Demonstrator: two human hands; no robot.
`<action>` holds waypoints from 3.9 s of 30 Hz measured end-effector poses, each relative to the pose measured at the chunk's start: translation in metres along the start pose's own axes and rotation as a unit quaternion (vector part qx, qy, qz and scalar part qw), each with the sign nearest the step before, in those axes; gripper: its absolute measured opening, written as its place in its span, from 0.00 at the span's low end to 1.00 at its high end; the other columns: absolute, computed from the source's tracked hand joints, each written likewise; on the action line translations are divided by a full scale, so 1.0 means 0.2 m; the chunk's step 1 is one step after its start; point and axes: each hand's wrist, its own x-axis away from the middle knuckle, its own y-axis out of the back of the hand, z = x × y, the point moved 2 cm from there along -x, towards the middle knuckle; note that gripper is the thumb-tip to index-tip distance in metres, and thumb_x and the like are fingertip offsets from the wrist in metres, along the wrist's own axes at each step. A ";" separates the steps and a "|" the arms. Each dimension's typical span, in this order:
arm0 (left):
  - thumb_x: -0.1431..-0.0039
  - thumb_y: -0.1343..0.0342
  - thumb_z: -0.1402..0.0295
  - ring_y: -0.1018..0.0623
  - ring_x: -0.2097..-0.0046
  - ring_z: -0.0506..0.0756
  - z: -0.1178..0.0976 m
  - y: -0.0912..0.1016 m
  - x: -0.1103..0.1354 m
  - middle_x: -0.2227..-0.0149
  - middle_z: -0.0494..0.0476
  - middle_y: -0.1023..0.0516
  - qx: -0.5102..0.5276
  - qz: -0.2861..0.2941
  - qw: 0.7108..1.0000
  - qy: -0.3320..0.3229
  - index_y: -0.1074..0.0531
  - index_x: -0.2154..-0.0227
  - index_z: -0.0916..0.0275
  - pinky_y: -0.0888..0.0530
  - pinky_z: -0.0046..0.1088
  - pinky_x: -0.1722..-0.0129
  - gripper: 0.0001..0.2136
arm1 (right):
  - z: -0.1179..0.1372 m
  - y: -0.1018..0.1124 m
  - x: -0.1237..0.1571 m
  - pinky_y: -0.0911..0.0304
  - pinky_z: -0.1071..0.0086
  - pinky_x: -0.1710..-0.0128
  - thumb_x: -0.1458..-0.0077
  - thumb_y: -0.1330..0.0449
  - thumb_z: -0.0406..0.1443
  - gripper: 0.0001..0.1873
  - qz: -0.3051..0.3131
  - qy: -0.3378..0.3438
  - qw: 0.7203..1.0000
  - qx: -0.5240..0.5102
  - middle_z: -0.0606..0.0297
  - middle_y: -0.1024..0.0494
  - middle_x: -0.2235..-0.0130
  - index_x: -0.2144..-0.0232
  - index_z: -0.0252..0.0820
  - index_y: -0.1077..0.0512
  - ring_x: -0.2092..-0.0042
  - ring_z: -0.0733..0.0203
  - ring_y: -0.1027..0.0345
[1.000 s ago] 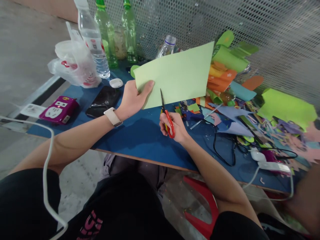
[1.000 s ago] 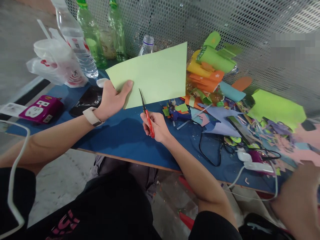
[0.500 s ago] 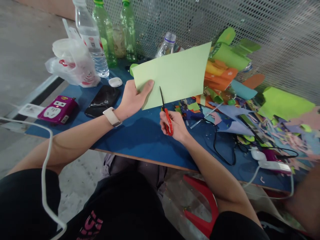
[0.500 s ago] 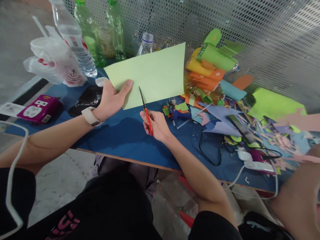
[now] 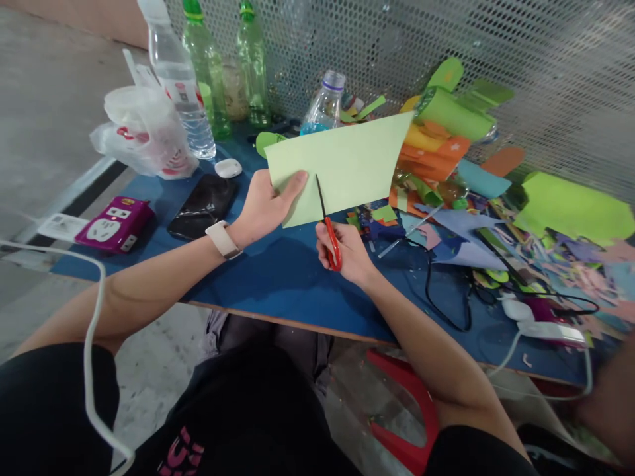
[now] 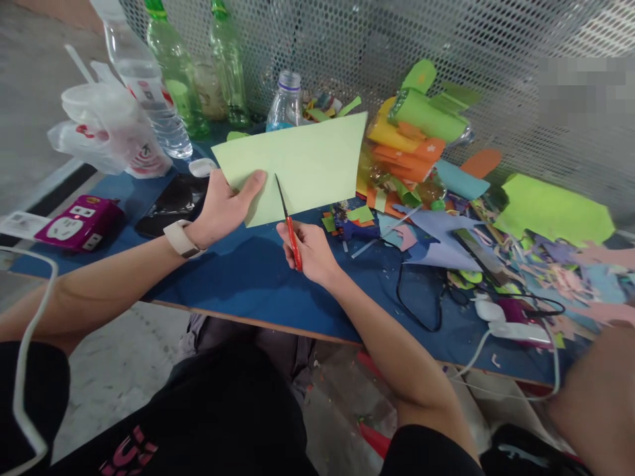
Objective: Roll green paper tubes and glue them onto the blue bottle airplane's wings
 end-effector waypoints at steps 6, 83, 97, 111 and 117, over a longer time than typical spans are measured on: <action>0.28 0.37 0.38 0.21 0.66 0.56 0.00 -0.01 0.01 0.65 0.61 0.20 0.016 0.008 1.000 0.002 0.20 0.62 0.64 0.21 0.32 0.69 0.29 | 0.01 0.00 0.01 0.45 0.75 0.86 0.47 0.26 0.70 0.41 -0.006 -0.018 0.999 -0.032 0.72 0.32 0.79 0.75 0.44 0.35 0.83 0.69 0.36; 0.33 0.39 0.29 0.31 0.74 0.50 -0.06 -0.06 0.09 0.73 0.54 0.27 0.067 0.150 0.984 0.064 0.29 0.71 0.60 0.33 0.26 0.80 0.35 | 0.05 0.02 0.01 0.41 0.71 0.84 0.44 0.33 0.75 0.42 -0.040 0.049 0.998 -0.015 0.70 0.32 0.82 0.76 0.46 0.35 0.83 0.66 0.36; 0.25 0.39 0.42 0.16 0.49 0.59 -0.02 -0.05 0.07 0.46 0.67 0.17 0.023 0.131 0.991 0.000 0.18 0.49 0.60 0.17 0.32 0.52 0.24 | 0.00 0.12 -0.04 0.28 0.65 0.68 0.40 0.31 0.69 0.35 -0.167 0.134 0.977 0.024 0.68 0.28 0.71 0.68 0.49 0.33 0.70 0.60 0.30; 0.23 0.45 0.37 0.16 0.54 0.59 0.02 -0.08 0.12 0.52 0.67 0.16 0.024 0.187 0.981 0.042 0.22 0.47 0.64 0.16 0.33 0.56 0.31 | 0.08 0.26 -0.03 0.26 0.61 0.63 0.38 0.29 0.62 0.30 -0.398 0.323 0.854 0.094 0.67 0.29 0.65 0.66 0.49 0.36 0.65 0.60 0.31; 0.21 0.51 0.36 0.19 0.60 0.56 0.01 -0.13 0.17 0.52 0.65 0.23 0.008 0.270 0.963 0.003 0.27 0.59 0.62 0.19 0.33 0.61 0.31 | 0.26 0.50 -0.23 0.31 0.63 0.71 0.33 0.31 0.55 0.25 -0.480 0.445 0.743 0.140 0.68 0.27 0.64 0.65 0.51 0.38 0.73 0.65 0.35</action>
